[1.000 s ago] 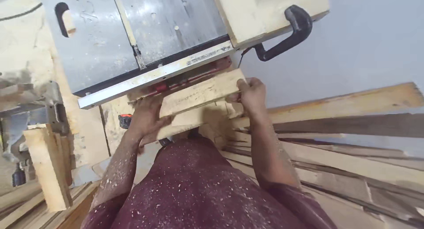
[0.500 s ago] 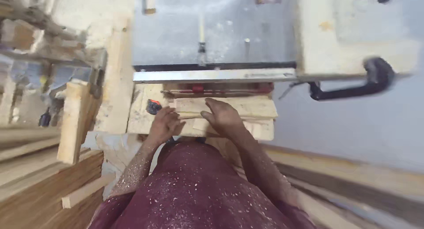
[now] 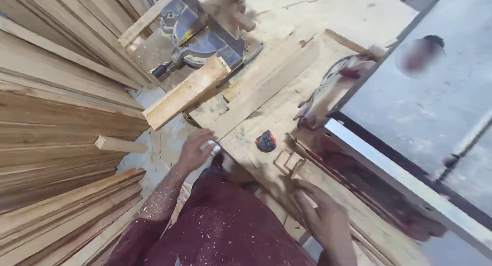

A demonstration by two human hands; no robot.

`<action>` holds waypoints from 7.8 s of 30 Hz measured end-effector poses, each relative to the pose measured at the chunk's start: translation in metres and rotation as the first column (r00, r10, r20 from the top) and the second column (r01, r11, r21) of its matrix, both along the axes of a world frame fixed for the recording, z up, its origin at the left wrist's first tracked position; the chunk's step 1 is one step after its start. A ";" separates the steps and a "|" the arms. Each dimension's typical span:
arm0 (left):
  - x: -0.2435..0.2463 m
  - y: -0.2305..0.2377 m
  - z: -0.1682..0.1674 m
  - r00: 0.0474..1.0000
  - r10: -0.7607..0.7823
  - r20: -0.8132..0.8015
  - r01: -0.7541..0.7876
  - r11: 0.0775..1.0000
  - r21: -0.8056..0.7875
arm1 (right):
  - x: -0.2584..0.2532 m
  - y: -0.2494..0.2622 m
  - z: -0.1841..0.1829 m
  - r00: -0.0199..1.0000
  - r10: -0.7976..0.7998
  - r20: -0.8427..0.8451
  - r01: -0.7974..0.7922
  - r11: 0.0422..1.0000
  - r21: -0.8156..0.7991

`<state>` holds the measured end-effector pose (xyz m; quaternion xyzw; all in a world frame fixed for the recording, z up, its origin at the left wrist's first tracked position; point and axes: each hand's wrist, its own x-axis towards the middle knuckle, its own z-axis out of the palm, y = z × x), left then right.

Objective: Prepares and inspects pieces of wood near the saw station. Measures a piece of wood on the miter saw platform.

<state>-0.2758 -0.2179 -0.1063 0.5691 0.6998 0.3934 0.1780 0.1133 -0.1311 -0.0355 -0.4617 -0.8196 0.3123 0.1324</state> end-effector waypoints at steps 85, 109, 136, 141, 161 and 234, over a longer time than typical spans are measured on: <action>-0.322 0.221 -0.009 0.620 -0.612 0.492 0.776 0.573 -0.265 | -0.495 0.047 -0.120 -0.435 -0.652 -0.621 0.251 0.575 -0.779; -0.379 0.231 -0.030 0.510 -0.660 0.551 0.841 0.247 -0.482 | -0.586 0.042 -0.163 -0.583 -0.573 -0.576 0.045 0.685 -0.727; -0.417 0.216 0.016 0.694 -0.715 -0.085 0.634 0.663 -0.398 | -0.478 0.053 -0.082 -0.060 -0.977 -0.204 0.864 0.051 -0.501; -0.420 0.218 0.015 0.715 -0.687 0.130 0.681 0.644 -0.349 | -0.509 0.025 -0.105 -0.246 -0.536 -0.808 0.444 0.679 -0.585; -0.416 0.211 0.036 0.577 -0.622 0.529 0.804 0.547 -0.233 | -0.552 0.047 -0.097 -0.350 -0.390 -0.851 0.092 0.890 -0.446; -0.400 0.231 0.066 -0.120 -0.639 0.760 0.900 0.253 0.355 | -0.646 0.046 -0.049 0.153 -0.447 -0.881 0.724 0.658 -0.208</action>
